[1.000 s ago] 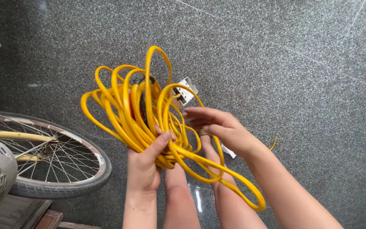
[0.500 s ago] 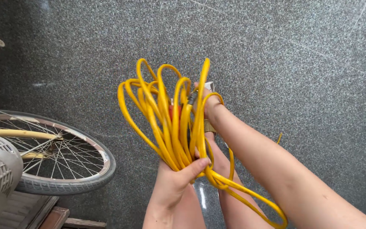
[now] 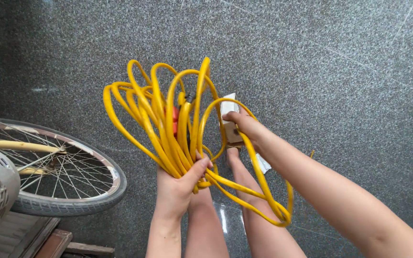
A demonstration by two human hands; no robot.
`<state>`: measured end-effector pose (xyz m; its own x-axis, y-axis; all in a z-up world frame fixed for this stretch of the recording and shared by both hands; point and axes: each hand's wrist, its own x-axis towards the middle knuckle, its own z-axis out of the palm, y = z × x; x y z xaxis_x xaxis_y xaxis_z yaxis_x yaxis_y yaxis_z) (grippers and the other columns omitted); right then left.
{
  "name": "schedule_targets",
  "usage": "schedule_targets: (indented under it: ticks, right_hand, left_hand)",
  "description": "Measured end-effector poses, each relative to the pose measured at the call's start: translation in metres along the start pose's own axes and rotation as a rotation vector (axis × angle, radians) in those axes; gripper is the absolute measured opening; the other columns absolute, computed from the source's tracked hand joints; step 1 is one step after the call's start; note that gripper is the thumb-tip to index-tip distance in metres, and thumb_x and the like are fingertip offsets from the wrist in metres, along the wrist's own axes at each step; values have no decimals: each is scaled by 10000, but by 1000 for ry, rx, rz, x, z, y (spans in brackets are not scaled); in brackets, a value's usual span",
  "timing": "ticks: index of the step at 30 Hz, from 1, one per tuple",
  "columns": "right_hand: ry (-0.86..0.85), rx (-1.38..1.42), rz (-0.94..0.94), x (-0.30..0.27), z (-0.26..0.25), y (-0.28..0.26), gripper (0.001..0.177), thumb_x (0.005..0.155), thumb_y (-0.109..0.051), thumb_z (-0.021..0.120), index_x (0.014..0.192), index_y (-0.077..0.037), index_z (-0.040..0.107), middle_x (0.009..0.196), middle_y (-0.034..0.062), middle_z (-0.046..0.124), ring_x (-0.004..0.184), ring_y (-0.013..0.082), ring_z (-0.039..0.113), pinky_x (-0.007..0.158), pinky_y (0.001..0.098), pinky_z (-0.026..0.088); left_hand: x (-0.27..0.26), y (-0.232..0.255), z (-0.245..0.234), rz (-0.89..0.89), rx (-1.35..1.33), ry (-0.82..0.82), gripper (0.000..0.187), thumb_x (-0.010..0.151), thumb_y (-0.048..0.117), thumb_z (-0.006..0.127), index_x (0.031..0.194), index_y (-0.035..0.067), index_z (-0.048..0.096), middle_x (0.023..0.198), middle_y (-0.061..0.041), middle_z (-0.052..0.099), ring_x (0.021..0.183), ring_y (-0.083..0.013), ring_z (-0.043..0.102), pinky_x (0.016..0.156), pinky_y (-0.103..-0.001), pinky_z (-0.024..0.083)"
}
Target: Coiling a yellow extension cord and hanging it on the handlebars of a bicycle
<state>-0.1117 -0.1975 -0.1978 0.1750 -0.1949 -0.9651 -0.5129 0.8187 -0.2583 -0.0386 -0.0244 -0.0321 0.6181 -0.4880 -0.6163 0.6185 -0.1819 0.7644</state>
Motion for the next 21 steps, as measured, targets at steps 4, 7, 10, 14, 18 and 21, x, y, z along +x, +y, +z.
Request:
schedule_targets:
  ticks: [4,7,10,14,18,21]
  right_hand:
    - [-205,-483,80,-74,4,-45,488,769,-261,535,1254,-234,490,1006,52,601,689,170,520,532,306,405]
    - [-164,-1053,2,-95,0,-66,801,778,-375,504,1547,-259,314,1239,111,604,878,234,566,679,340,438]
    - [64,-1498,-112,-98,-7,-80,875,835,-524,510,1608,-300,169,1325,156,540,1043,329,633,837,441,519]
    - [-341,-695,-343,-106,-39,-96,864,688,-235,557,1534,-217,380,1362,5,525,1029,136,510,789,253,411]
    - [-724,-383,-491,-142,-58,-107,970,553,-208,574,1491,1,437,773,30,581,677,150,571,655,279,441]
    - [-843,-464,-477,-123,-85,-116,1062,617,-341,734,1539,-82,273,1599,125,357,1323,273,491,1032,399,405]
  left_hand:
    - [4,3,-5,68,24,121,83,808,-3,734,841,21,662,793,-101,716,728,-181,711,700,-323,624]
    - [5,8,-12,116,21,143,93,813,-16,730,848,19,651,809,-102,706,733,-192,712,724,-323,637]
    - [4,5,-15,114,19,173,91,821,-11,723,821,18,637,784,-111,701,713,-196,711,720,-324,634]
    - [10,-11,-16,72,62,301,111,788,1,761,828,23,660,822,-89,736,750,-180,737,768,-322,645]
    - [9,3,-10,129,-9,273,163,827,-49,736,868,5,588,698,-105,699,560,-95,609,568,-257,566]
    - [14,-3,-19,-6,-5,343,89,809,8,729,886,-38,728,830,-118,739,685,-150,653,644,-271,560]
